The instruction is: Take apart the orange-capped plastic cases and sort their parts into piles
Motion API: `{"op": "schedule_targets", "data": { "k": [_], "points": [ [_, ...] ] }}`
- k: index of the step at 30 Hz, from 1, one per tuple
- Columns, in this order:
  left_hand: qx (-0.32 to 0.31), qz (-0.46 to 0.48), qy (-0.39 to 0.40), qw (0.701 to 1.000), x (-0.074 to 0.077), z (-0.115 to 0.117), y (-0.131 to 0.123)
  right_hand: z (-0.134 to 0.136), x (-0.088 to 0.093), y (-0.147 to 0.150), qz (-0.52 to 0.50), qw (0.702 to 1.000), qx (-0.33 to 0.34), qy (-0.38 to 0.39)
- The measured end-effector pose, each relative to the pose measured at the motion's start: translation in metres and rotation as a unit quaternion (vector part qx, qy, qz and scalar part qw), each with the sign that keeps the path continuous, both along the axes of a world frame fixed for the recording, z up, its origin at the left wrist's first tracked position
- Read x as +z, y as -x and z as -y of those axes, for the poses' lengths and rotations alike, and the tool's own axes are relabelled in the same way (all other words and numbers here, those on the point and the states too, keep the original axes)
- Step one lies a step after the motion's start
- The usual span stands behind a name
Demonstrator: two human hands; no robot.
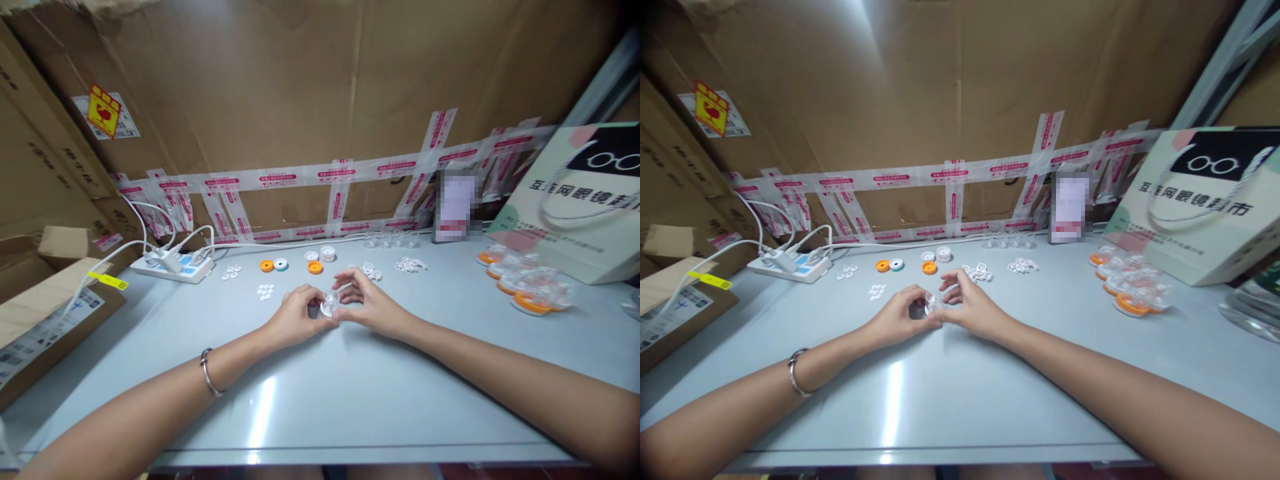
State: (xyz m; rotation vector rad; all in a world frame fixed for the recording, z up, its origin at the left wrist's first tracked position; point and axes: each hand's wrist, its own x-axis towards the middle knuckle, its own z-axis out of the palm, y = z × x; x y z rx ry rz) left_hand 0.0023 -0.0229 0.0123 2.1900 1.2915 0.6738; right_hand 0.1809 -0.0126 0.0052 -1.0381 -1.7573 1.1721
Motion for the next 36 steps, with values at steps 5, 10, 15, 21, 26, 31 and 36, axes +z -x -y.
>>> {"op": "schedule_targets", "data": {
  "k": [5, 10, 15, 21, 26, 31, 36],
  "points": [
    [-0.001, 0.004, -0.012, 1.0, -0.001, -0.001, 0.0, 0.0, -0.004, 0.0, 0.023, 0.999, 0.013, -0.026],
    [0.009, 0.004, 0.002, 1.0, 0.0, -0.001, 0.001, -0.008, -0.001, -0.01, -0.043, 0.996, 0.066, 0.038],
    [0.012, 0.0, 0.001, 1.0, 0.001, 0.0, -0.001, 0.001, 0.003, 0.0, -0.012, 1.0, 0.018, 0.018],
    [0.009, 0.0, 0.003, 1.0, 0.006, 0.002, -0.002, 0.008, 0.005, 0.006, 0.015, 0.999, 0.03, -0.04],
    [0.007, 0.005, 0.004, 1.0, 0.006, 0.002, 0.0, 0.006, 0.006, 0.004, 0.015, 0.998, 0.05, -0.043],
    [0.01, 0.002, -0.003, 1.0, 0.004, 0.002, 0.0, 0.005, 0.005, 0.007, 0.056, 0.992, 0.026, -0.109],
    [0.014, -0.002, 0.009, 1.0, 0.006, 0.003, 0.0, 0.003, 0.013, 0.002, 0.0, 0.99, -0.044, -0.134]
  ]
}}
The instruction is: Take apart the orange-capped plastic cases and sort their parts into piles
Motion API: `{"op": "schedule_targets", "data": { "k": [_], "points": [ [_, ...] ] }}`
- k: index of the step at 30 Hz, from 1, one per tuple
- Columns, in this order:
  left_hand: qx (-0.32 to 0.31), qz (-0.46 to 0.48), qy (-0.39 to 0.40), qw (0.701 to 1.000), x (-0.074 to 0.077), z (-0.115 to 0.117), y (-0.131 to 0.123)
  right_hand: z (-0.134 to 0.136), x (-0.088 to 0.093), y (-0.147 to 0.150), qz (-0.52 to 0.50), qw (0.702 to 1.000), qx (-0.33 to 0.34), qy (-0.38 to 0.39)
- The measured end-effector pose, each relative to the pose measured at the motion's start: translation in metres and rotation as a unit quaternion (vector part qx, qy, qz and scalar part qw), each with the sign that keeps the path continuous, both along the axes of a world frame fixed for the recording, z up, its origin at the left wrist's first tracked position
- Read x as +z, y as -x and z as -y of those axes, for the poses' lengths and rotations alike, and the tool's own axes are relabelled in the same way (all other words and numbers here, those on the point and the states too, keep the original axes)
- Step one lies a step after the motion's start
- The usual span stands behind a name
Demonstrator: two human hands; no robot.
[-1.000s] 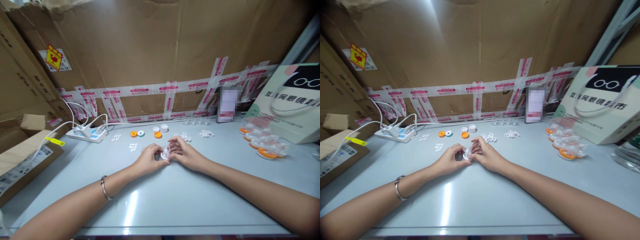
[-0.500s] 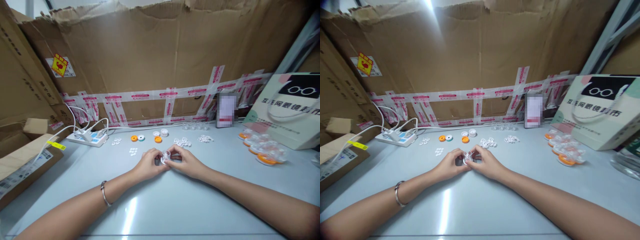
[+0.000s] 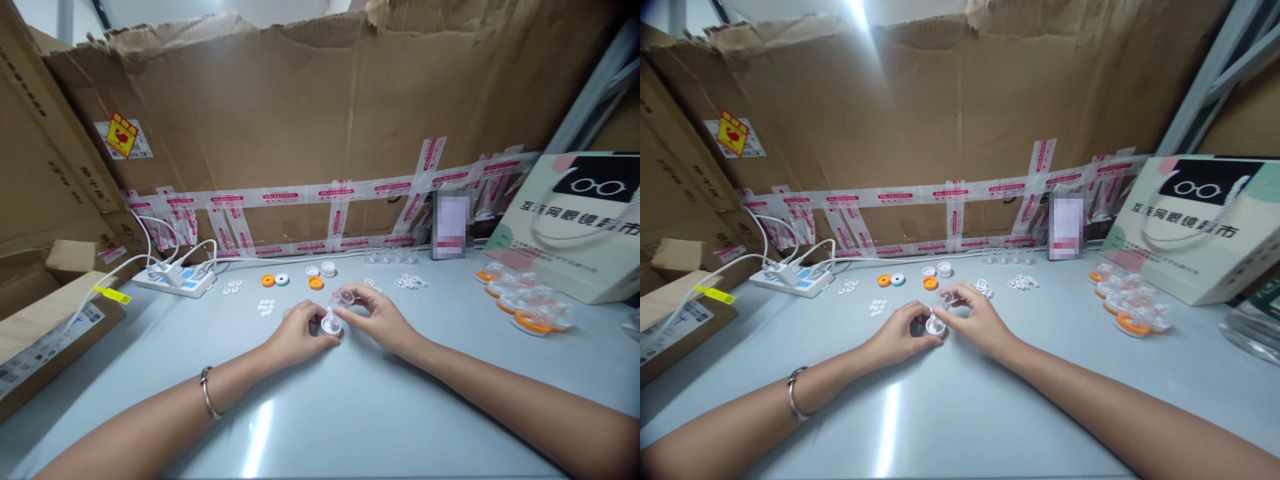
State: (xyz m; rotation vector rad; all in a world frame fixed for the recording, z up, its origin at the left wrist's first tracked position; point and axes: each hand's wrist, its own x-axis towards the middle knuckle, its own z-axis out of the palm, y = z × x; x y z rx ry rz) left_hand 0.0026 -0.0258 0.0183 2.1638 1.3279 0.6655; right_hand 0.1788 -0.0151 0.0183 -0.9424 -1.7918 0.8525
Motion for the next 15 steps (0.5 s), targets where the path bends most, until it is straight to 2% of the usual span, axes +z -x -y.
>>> {"op": "schedule_targets", "data": {
  "k": [3, 6, 8, 11, 15],
  "points": [
    [0.003, 0.004, 0.006, 1.0, 0.001, 0.0, 0.0, -0.011, 0.01, -0.01, -0.038, 0.998, -0.057, -0.016],
    [-0.002, 0.007, 0.008, 1.0, 0.0, 0.0, 0.001, -0.038, 0.02, -0.027, -0.028, 0.993, -0.113, -0.03],
    [-0.003, 0.007, 0.007, 1.0, 0.0, 0.0, 0.002, -0.062, 0.025, -0.04, 0.028, 0.986, -0.15, -0.061],
    [-0.002, 0.006, 0.005, 1.0, -0.001, 0.001, 0.003, -0.1, 0.027, -0.054, 0.2, 0.959, -0.168, -0.109],
    [-0.002, 0.005, 0.002, 1.0, 0.0, 0.001, 0.004, -0.137, 0.019, -0.056, 0.277, 0.94, -0.171, -0.101]
  ]
}}
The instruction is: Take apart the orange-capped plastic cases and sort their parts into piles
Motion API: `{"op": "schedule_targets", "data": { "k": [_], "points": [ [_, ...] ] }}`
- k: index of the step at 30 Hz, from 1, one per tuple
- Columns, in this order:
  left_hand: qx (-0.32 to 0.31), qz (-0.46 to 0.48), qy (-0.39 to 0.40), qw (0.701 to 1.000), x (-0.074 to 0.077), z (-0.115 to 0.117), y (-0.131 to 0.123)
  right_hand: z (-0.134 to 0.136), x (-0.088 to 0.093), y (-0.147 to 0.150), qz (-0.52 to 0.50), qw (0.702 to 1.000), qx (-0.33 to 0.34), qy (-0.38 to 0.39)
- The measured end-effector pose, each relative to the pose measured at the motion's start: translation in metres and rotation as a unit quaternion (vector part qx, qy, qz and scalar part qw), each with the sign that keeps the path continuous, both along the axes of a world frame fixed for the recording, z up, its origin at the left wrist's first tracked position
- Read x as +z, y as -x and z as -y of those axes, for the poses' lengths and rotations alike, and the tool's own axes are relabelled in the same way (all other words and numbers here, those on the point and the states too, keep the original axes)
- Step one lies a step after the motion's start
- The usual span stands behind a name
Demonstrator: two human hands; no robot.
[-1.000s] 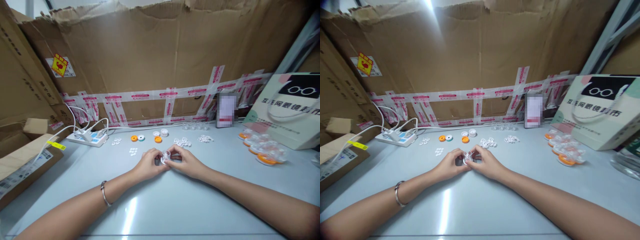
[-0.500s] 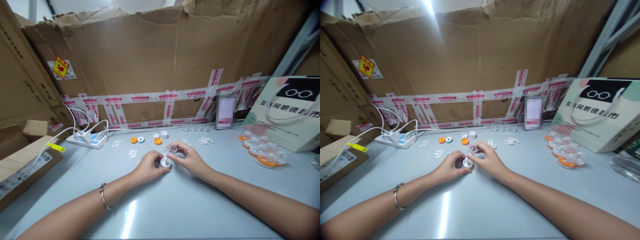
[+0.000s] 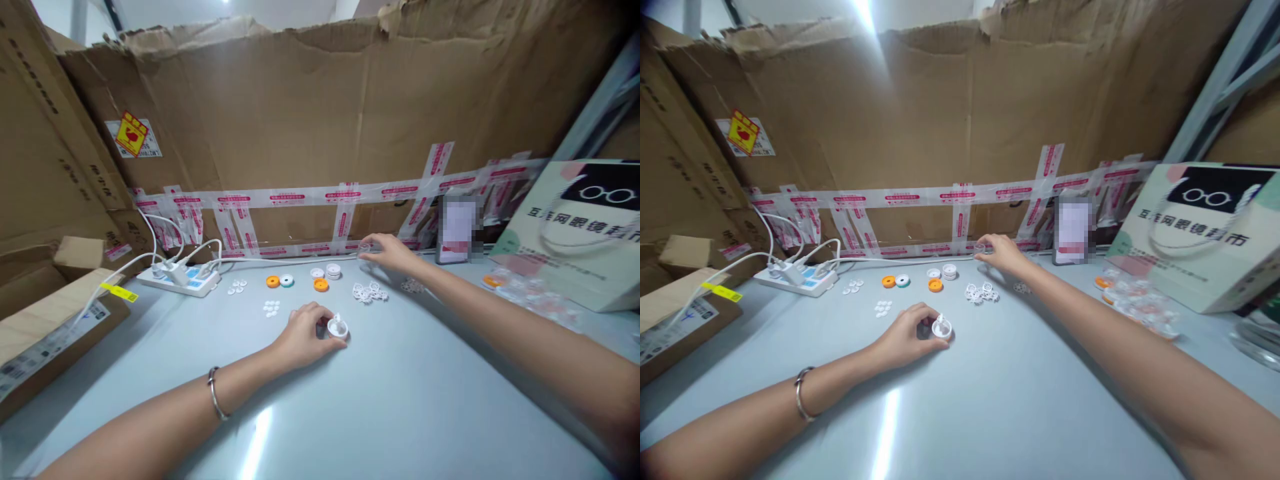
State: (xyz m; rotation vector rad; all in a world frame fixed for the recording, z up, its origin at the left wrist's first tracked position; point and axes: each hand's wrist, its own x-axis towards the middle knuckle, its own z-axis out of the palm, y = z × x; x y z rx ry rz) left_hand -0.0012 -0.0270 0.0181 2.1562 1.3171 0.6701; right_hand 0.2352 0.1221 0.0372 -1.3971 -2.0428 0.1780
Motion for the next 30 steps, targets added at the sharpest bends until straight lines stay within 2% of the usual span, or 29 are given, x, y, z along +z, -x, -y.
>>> {"op": "schedule_targets", "data": {
  "k": [3, 8, 13, 16, 20, 21, 23, 24, 27, 30],
  "points": [
    [0.001, -0.001, -0.001, 1.0, 0.001, 0.0, 0.0, -0.015, -0.011, 0.003, 0.027, 1.0, -0.015, 0.002],
    [0.007, -0.003, -0.002, 1.0, 0.001, 0.001, 0.0, -0.022, -0.026, 0.001, 0.037, 0.999, -0.016, 0.004],
    [0.005, -0.004, -0.001, 1.0, 0.0, 0.0, 0.001, -0.017, -0.025, -0.001, 0.007, 1.0, -0.016, -0.012],
    [0.002, -0.002, -0.009, 1.0, -0.002, -0.001, 0.002, 0.004, -0.015, 0.01, -0.033, 0.998, -0.01, -0.047],
    [-0.002, 0.005, -0.022, 1.0, -0.005, -0.002, 0.002, 0.064, -0.005, 0.04, -0.073, 0.993, 0.062, -0.062],
    [-0.002, 0.005, -0.025, 1.0, -0.005, -0.002, 0.002, 0.082, -0.004, 0.047, -0.08, 0.991, 0.09, -0.049],
    [-0.001, 0.002, -0.027, 1.0, -0.006, -0.002, 0.001, 0.114, -0.007, 0.058, -0.134, 0.976, 0.167, 0.028],
    [-0.001, -0.001, -0.026, 1.0, -0.006, -0.002, 0.001, 0.126, -0.009, 0.062, -0.147, 0.971, 0.182, 0.057],
    [0.0, -0.005, -0.022, 1.0, -0.005, -0.001, 0.0, 0.142, -0.019, 0.064, -0.166, 0.953, 0.225, 0.112],
    [-0.005, -0.006, -0.026, 1.0, -0.006, -0.001, 0.0, 0.136, -0.027, 0.061, -0.167, 0.944, 0.26, 0.119]
  ]
}}
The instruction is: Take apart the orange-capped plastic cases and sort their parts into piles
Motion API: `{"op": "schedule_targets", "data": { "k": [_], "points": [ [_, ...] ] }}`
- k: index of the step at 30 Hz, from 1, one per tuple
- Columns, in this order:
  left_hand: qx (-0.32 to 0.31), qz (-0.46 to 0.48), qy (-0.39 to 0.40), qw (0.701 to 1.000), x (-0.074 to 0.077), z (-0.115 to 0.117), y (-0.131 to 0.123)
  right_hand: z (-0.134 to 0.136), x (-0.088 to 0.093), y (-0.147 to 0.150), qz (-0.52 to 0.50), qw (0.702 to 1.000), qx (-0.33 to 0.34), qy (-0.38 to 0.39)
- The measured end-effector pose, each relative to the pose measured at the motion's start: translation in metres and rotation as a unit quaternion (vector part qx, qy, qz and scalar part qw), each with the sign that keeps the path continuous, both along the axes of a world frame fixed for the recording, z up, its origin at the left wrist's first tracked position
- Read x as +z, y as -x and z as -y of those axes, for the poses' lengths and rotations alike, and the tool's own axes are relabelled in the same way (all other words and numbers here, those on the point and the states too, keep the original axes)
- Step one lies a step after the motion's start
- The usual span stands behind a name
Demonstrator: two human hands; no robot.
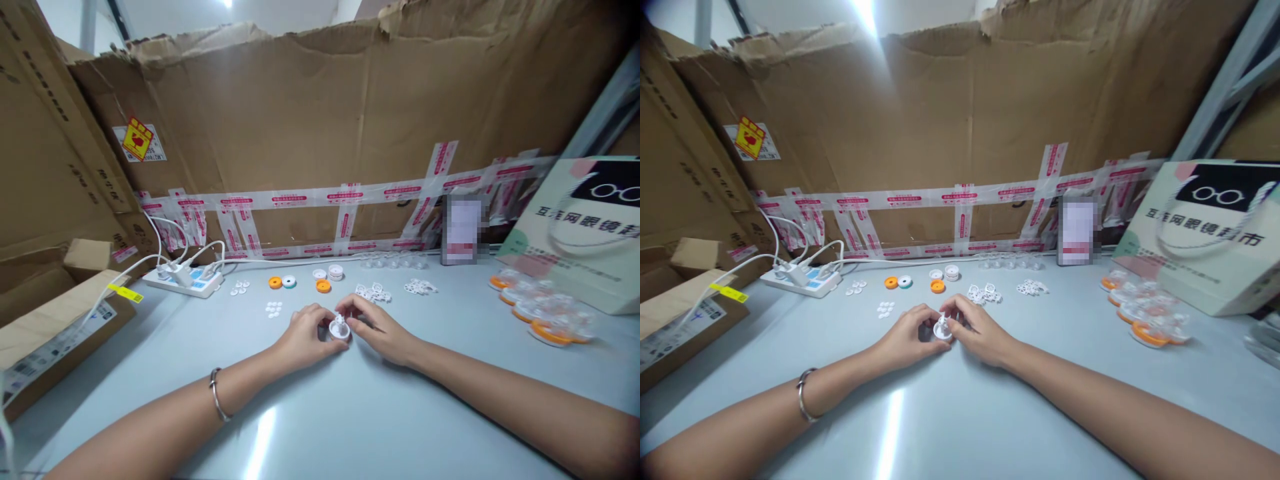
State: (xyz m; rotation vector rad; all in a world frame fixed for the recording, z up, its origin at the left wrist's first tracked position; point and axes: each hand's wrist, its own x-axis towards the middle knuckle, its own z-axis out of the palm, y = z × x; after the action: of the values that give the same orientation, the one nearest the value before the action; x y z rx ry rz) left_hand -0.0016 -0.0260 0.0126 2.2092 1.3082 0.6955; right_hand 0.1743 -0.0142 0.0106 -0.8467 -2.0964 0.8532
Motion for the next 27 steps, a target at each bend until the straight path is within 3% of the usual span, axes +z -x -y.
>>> {"op": "schedule_targets", "data": {
  "k": [5, 17, 27],
  "points": [
    [-0.007, 0.003, -0.011, 1.0, 0.0, 0.0, -0.001, -0.01, -0.003, -0.001, 0.043, 0.998, 0.013, -0.043],
    [0.006, 0.04, 0.036, 0.999, 0.005, 0.0, -0.005, 0.004, 0.001, -0.002, 0.065, 0.99, 0.035, -0.123],
    [0.002, 0.054, 0.049, 0.997, 0.004, -0.001, -0.004, -0.002, -0.002, -0.003, 0.069, 0.987, 0.056, -0.133]
  ]
}}
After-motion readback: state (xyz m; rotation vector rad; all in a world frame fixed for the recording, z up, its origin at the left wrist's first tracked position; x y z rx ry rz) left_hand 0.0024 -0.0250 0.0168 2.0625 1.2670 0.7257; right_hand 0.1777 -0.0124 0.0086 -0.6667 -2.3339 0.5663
